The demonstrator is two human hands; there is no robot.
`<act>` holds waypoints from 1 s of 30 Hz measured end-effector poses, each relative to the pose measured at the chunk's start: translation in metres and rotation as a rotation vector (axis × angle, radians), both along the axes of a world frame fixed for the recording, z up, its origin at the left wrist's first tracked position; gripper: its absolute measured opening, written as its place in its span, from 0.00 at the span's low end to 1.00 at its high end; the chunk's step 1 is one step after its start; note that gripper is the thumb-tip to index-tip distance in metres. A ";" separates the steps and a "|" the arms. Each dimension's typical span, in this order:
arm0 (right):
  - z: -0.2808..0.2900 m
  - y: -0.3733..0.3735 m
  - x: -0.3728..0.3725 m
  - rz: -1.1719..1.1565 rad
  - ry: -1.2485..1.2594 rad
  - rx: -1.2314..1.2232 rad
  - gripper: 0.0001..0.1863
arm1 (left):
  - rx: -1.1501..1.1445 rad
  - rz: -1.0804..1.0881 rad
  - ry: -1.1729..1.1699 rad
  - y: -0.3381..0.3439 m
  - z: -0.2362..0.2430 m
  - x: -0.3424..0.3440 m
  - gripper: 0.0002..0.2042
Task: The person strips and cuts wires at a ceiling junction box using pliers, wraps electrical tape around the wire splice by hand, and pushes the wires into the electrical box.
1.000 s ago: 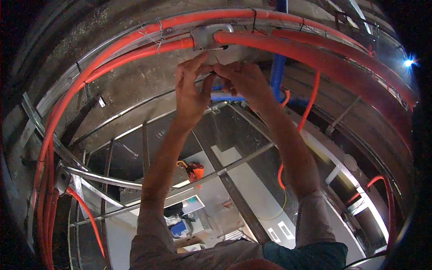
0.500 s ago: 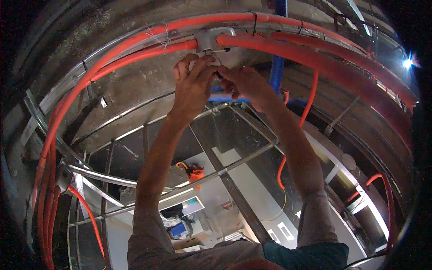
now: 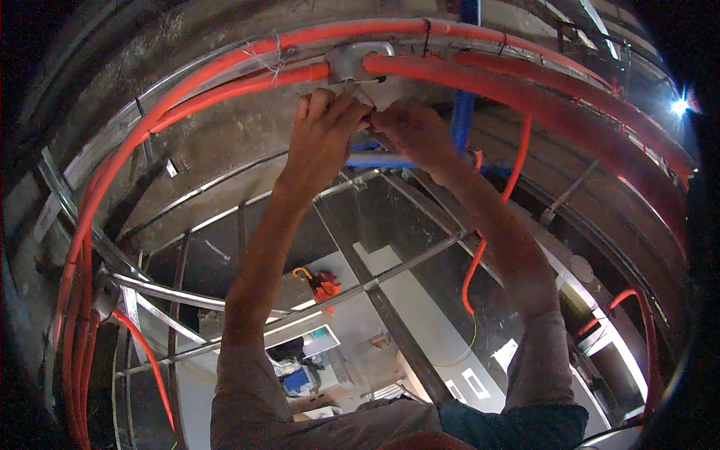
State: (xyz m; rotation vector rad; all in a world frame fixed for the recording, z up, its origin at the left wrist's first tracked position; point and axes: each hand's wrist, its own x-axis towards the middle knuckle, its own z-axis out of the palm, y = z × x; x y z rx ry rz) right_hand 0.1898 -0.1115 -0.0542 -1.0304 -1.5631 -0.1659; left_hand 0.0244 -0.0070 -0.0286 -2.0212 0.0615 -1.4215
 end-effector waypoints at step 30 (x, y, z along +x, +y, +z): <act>-0.001 0.058 0.035 0.083 -0.114 0.018 0.12 | -0.177 -0.260 0.087 0.017 -0.002 0.006 0.15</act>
